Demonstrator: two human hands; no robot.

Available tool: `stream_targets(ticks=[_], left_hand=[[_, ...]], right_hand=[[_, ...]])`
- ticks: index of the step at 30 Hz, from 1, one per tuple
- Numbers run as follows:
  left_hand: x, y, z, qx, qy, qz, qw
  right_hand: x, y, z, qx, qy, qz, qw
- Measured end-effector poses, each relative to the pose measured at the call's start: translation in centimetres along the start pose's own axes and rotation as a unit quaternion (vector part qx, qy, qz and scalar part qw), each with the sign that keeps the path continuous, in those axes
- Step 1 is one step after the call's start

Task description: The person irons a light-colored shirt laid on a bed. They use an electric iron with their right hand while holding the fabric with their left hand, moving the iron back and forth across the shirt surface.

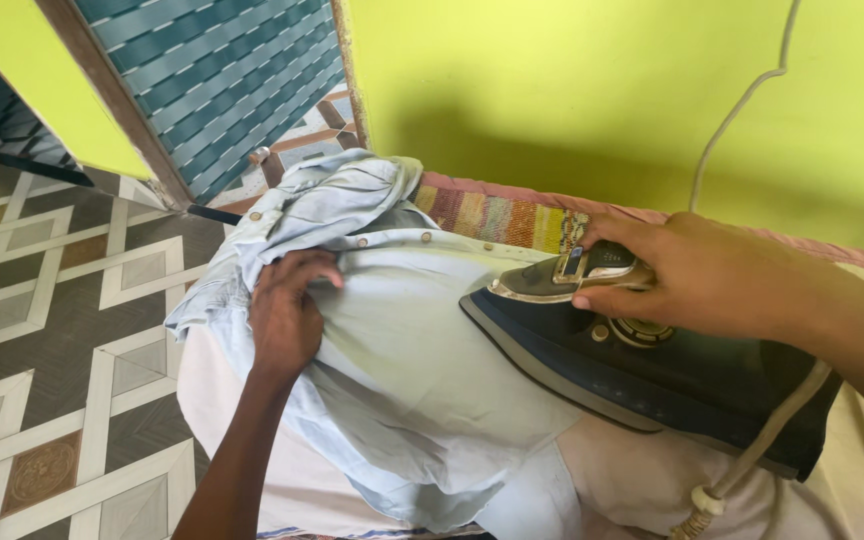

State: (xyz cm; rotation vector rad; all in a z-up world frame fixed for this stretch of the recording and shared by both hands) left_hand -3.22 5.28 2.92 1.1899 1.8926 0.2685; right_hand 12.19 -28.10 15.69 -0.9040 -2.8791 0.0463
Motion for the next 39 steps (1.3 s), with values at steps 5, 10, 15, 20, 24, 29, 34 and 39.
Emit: stream_targets(ticks=[5,10,15,20,24,29,34,39], left_hand=[[-0.2,-0.3,0.0,0.006,0.03,0.012,0.999],[-0.5,0.2,0.1,0.017,0.048,-0.009,0.999],[-0.5,0.0,0.1,0.03,0.062,-0.03,0.997],[-0.6,0.2,0.3,0.028,0.059,-0.023,0.998],[-0.4,0.1,0.4,0.034,0.052,-0.021,0.998],[-0.6,-0.1,0.5,0.02,0.043,-0.005,0.999],[-0.4,-0.1,0.3,0.0,0.053,0.004,0.999],[-0.8,-0.6,0.2,0.0,0.056,-0.011,0.998]], right_hand=[[3.6,3.1,-0.7,0.051,-0.018,0.03,0.998],[7.5,7.7,-1.3,0.006,0.005,-0.035,0.999],[8.7,8.6,-1.2,-0.055,-0.048,-0.065,0.995],[6.5,6.9,-1.1,0.001,-0.029,0.004,1.0],[3.1,4.3,-0.9,0.019,-0.032,0.031,0.999],[0.0,0.6,-0.6,-0.002,-0.02,0.053,0.998],[0.6,0.5,-0.5,-0.019,-0.078,0.06,0.995],[2.3,4.5,-0.3,0.003,-0.044,0.057,0.997]])
Point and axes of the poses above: each hand's wrist, its own y-axis towards the middle knuckle, its own z-axis out of the palm, x = y × z, the point moved 5 cm from there along y, towards the middle knuckle, and after that the axes turned 8 degrees about -z, right-handed, at the moved point
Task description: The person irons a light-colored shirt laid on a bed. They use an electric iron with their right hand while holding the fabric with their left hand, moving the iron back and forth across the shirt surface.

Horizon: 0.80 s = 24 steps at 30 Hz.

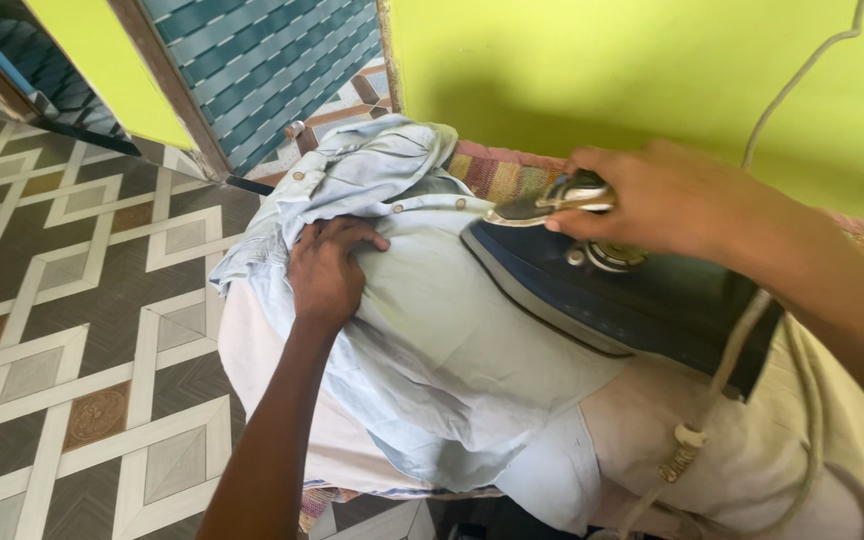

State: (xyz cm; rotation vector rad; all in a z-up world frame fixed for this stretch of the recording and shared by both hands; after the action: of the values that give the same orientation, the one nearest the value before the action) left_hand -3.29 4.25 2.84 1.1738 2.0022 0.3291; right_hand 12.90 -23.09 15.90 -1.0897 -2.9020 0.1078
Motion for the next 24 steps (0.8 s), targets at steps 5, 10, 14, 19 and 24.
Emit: stream_targets(ticks=[5,10,14,19,24], left_hand=[[0.0,0.5,0.0,0.009,0.006,-0.009,1.0],[0.2,0.4,0.2,0.003,0.009,-0.004,1.0],[0.3,0.3,0.1,0.018,-0.004,-0.005,1.0],[-0.2,0.4,-0.5,0.026,-0.01,0.003,1.0],[-1.4,2.9,-0.1,0.119,0.154,-0.099,0.976]], right_hand=[[2.8,4.3,-0.7,-0.072,0.013,-0.138,0.988],[3.9,5.8,-0.9,-0.086,0.021,-0.177,0.98],[3.8,4.4,-1.6,-0.078,0.012,-0.194,0.978],[0.5,2.5,-0.7,0.085,0.119,-0.085,0.986],[-3.7,0.6,0.3,0.091,0.092,-0.101,0.986]])
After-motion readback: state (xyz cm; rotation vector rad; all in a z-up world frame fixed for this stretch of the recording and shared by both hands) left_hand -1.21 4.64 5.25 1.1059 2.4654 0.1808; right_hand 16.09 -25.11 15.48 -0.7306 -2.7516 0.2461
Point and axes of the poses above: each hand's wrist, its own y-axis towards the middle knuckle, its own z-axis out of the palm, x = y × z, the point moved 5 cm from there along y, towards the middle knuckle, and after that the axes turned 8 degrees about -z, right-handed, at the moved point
